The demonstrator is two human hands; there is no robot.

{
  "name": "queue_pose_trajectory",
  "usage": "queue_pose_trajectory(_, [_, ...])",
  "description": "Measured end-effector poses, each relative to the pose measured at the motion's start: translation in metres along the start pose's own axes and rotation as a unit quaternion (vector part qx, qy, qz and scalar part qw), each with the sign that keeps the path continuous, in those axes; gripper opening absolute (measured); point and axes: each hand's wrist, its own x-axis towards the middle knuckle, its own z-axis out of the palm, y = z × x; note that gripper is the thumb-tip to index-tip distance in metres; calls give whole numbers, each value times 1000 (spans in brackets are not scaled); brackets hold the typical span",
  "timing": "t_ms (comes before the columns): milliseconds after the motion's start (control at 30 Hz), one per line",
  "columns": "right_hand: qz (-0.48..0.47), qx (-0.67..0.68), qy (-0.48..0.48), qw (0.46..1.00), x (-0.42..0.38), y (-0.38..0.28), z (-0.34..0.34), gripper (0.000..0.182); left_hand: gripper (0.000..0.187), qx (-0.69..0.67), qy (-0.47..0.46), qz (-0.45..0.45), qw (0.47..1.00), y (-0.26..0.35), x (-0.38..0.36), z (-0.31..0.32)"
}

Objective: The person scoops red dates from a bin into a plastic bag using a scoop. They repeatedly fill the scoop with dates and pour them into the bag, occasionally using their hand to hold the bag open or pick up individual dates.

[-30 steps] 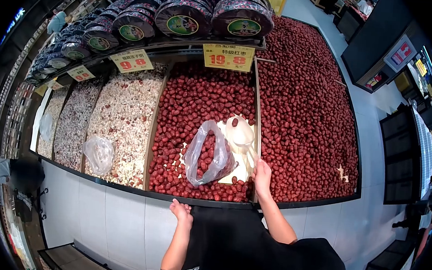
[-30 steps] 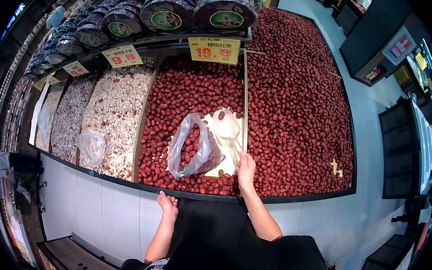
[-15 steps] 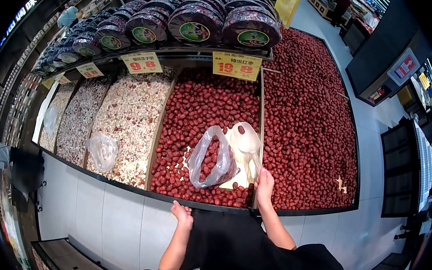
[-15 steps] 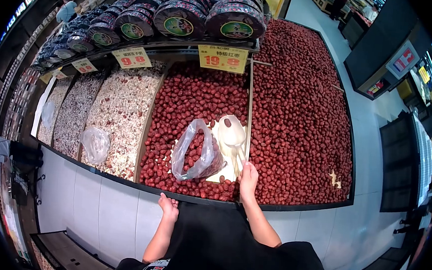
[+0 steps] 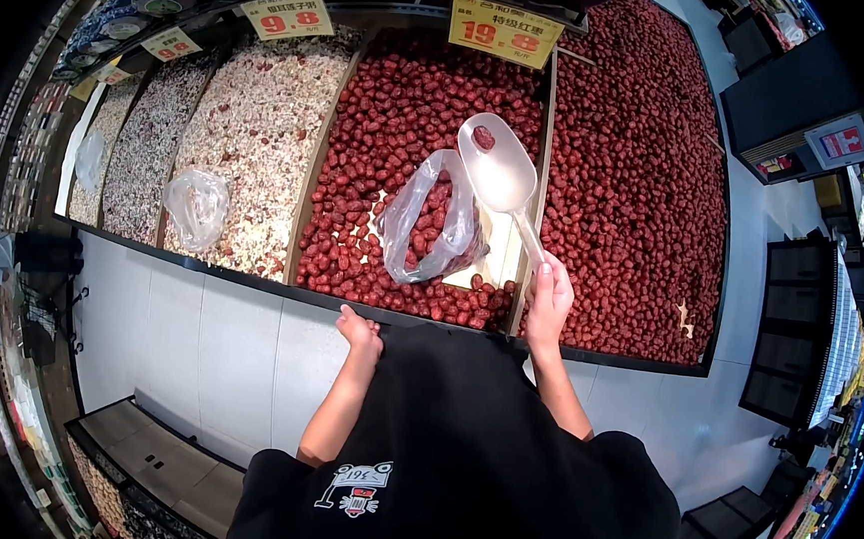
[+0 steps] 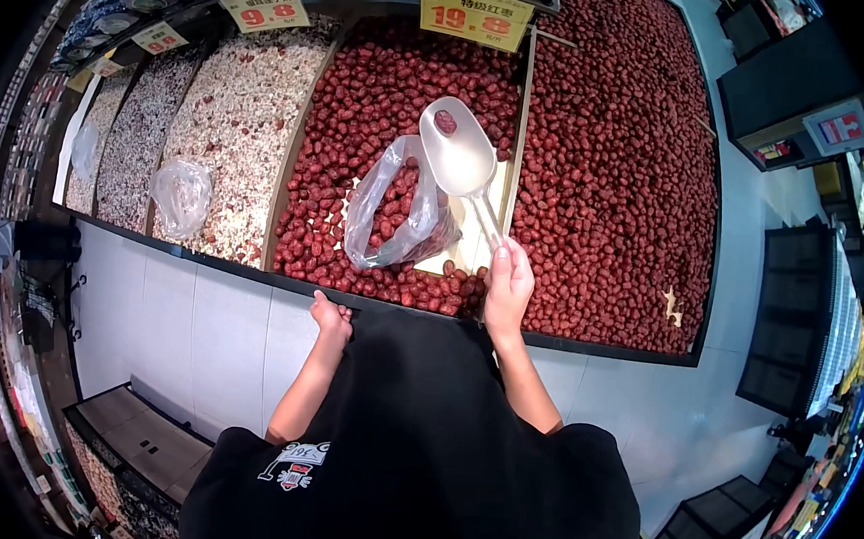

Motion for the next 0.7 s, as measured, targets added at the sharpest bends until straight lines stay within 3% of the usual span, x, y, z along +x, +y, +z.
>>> queue_pose_trajectory(100, [-7,-30,-7,1000,-14,0,-7,31,33,5,-3,-2,1000,0,3,-2])
queue_pose_trajectory(300, [-129,-205,-10,970,-29,4,-7,33,34,-5,-19,22,1000,-1,3,-3])
queue_pose_trajectory(533, [-244,-385,-21,890,-29,1,-12,32,35,0,-47,32,998,0,2,-5])
queue_pose_trajectory(700, [-305,-422,-27,853,-24,-5,-12,32,34,6,-36,32,999,2,-1,-2])
